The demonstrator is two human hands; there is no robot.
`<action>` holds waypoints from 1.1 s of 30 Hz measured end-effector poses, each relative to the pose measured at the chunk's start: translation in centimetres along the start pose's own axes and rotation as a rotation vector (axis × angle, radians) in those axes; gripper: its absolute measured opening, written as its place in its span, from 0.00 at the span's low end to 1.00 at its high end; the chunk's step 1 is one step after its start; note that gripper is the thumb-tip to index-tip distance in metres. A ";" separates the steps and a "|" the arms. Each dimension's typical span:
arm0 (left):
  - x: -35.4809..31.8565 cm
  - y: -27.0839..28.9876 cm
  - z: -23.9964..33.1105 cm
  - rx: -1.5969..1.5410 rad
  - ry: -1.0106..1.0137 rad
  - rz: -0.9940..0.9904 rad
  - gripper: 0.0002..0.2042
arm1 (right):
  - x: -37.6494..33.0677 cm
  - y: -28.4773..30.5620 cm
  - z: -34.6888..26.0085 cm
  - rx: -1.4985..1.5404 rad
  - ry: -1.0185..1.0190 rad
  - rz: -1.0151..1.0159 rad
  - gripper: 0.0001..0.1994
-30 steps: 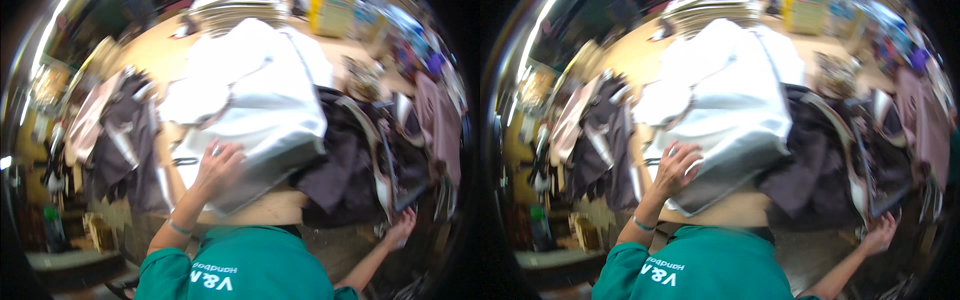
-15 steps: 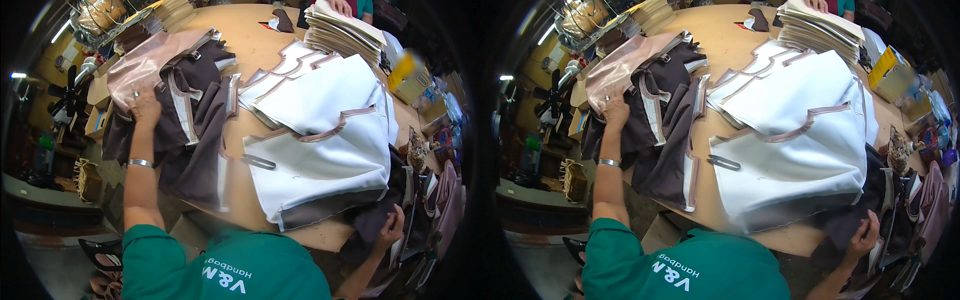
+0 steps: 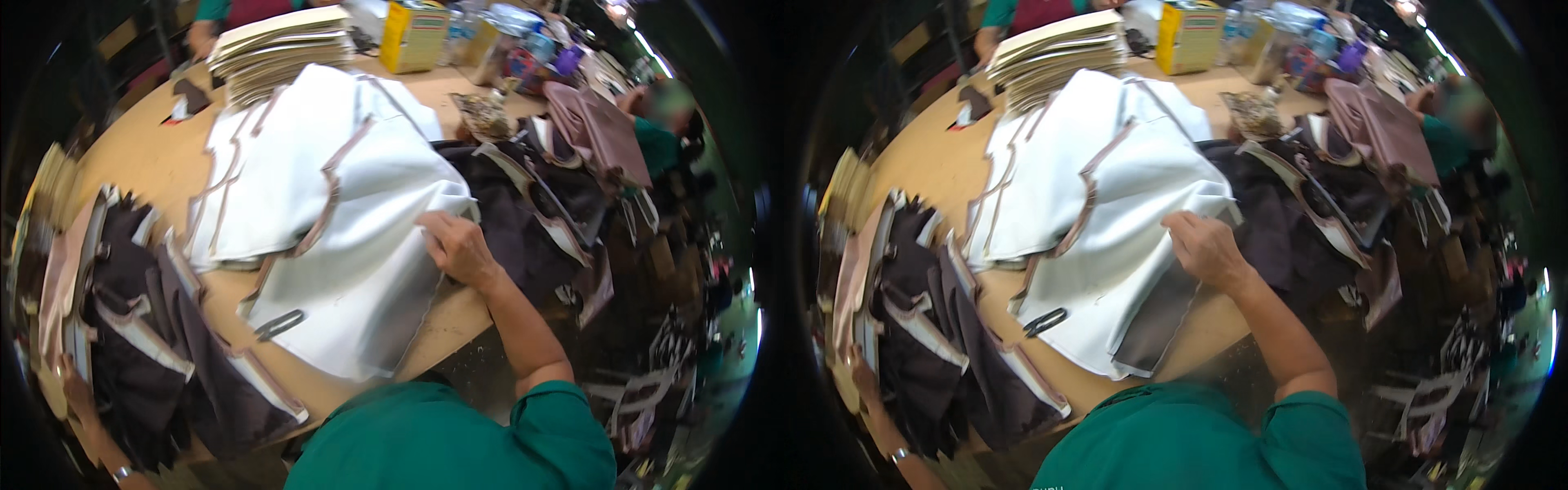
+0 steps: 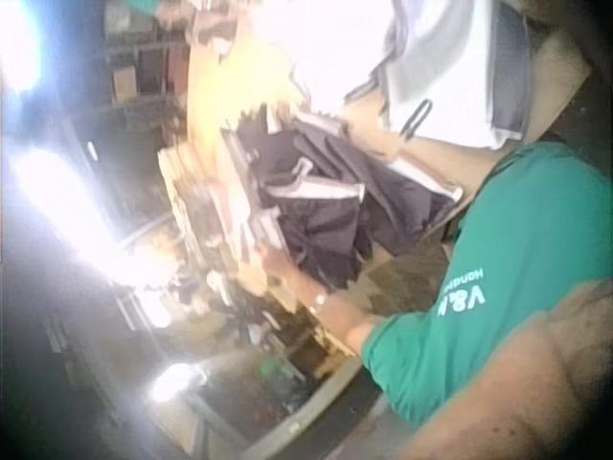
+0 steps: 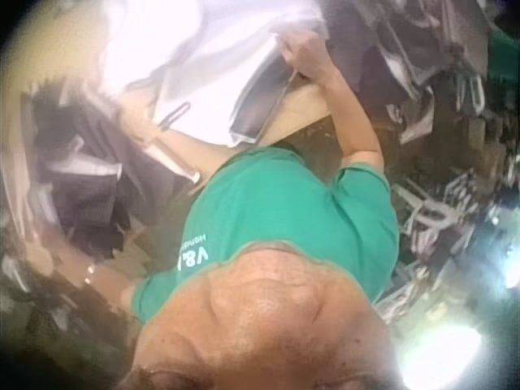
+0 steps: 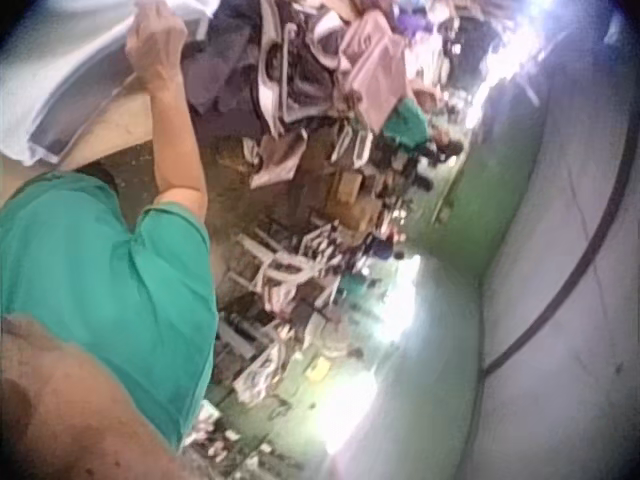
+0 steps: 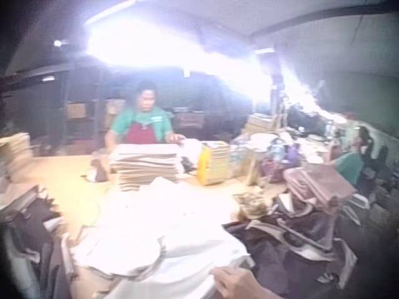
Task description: The person assembles a handbag by hand, inserting a dark fabric lining into a light-colored outer shell and aligning the edges. They then fold and tuck the lining into the bag's interior, smooth the seams, and handle various fabric pieces and a plastic basket of small parts on the table.
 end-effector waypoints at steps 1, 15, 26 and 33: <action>-0.2 0.2 -0.9 -0.073 -0.029 0.110 0.23 | 0.2 1.1 1.1 -0.004 -0.034 0.019 0.08; -3.2 14.8 8.2 -0.249 -0.139 0.413 0.20 | -5.3 15.4 28.2 -0.666 -0.612 0.197 0.19; -16.0 24.8 26.3 -0.452 -0.197 0.129 0.20 | 0.5 25.7 40.5 0.309 -0.664 0.655 0.08; -18.2 23.5 33.1 -0.493 -0.171 -0.155 0.19 | 11.1 36.8 26.0 0.613 -0.370 0.891 0.10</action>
Point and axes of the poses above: each hand's wrist, its own x-axis towards the middle knuckle, its own y-axis out of the back of the hand, z = x × y, the point moved 4 cm from there along x, towards the middle knuckle, and after that the axes turned 5 degrees about x, right-handed, at the moved point
